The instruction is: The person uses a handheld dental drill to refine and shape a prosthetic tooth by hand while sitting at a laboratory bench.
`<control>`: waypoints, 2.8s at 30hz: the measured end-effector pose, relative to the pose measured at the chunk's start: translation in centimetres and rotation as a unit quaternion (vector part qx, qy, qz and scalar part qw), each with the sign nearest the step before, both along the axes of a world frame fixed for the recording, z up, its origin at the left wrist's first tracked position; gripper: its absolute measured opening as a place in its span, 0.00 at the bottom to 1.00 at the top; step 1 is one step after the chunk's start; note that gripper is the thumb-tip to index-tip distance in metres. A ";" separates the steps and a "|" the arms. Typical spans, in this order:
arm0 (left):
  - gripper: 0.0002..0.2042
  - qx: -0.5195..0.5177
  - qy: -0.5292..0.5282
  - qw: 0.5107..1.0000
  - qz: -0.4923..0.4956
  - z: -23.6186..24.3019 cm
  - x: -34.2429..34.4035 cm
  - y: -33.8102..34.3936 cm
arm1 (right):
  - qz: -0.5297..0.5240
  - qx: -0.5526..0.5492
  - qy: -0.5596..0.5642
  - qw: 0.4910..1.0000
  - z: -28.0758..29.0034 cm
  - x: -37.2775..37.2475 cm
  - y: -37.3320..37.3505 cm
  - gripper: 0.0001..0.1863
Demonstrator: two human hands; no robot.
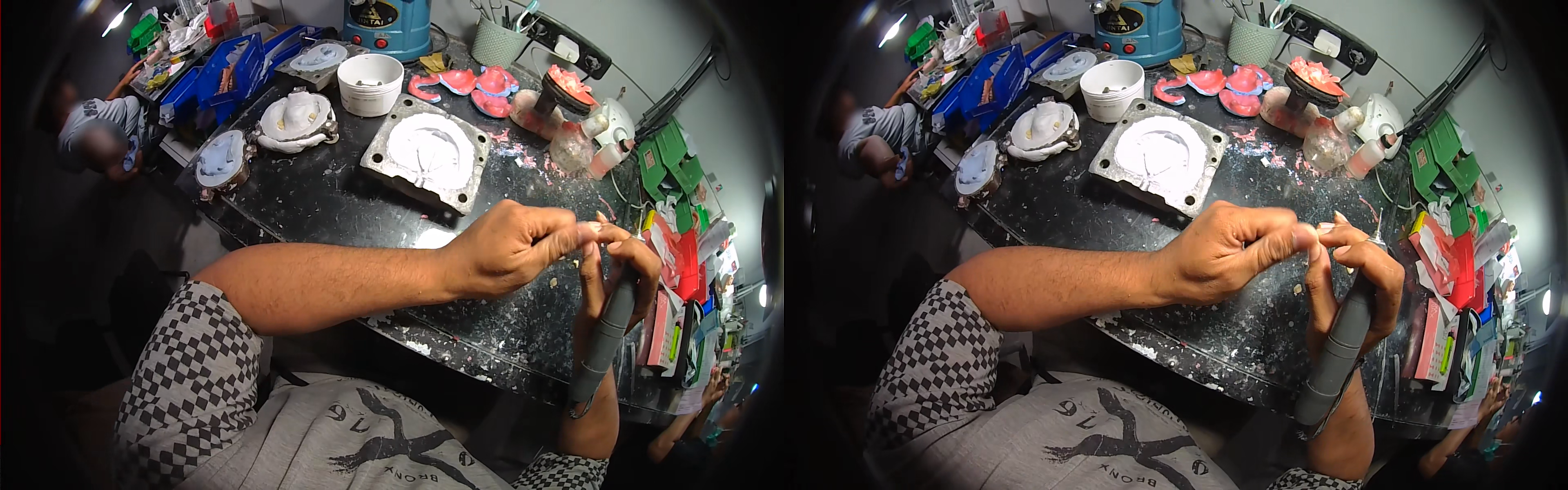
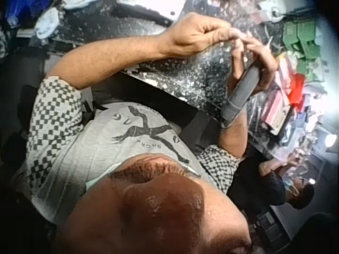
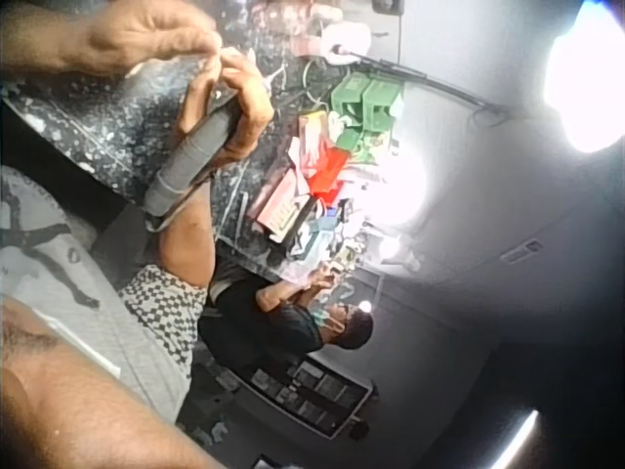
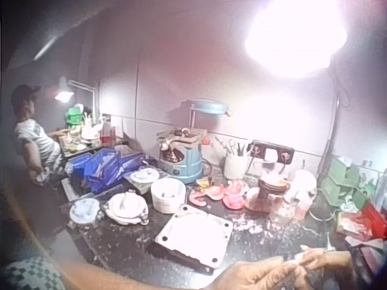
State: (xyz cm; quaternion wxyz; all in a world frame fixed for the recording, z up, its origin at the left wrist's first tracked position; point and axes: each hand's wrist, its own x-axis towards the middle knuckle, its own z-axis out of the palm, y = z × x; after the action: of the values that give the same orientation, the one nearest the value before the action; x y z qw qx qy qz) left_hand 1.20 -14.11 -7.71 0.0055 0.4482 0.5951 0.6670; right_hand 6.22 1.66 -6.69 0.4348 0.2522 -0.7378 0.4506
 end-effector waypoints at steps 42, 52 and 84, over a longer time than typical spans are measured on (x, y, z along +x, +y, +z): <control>0.13 0.053 -0.156 0.984 -0.071 0.0 0.3 0.5 | 0.030 0.012 0.039 0.999 0.2 -0.7 1.6 0.14; 0.12 0.054 -0.190 0.980 -0.014 0.4 0.3 0.7 | 0.008 0.049 0.069 0.996 -0.1 -1.2 1.9 0.15; 0.09 0.154 -0.454 0.868 -0.132 0.7 -0.4 0.4 | 0.131 -0.099 -0.104 0.981 -0.1 0.9 1.1 0.16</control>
State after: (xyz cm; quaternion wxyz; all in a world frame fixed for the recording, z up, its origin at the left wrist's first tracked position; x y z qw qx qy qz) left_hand 0.75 -13.69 -6.98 0.2938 0.1653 0.3519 0.8732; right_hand 7.11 2.73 -6.75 0.3157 0.2538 -0.6913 0.5983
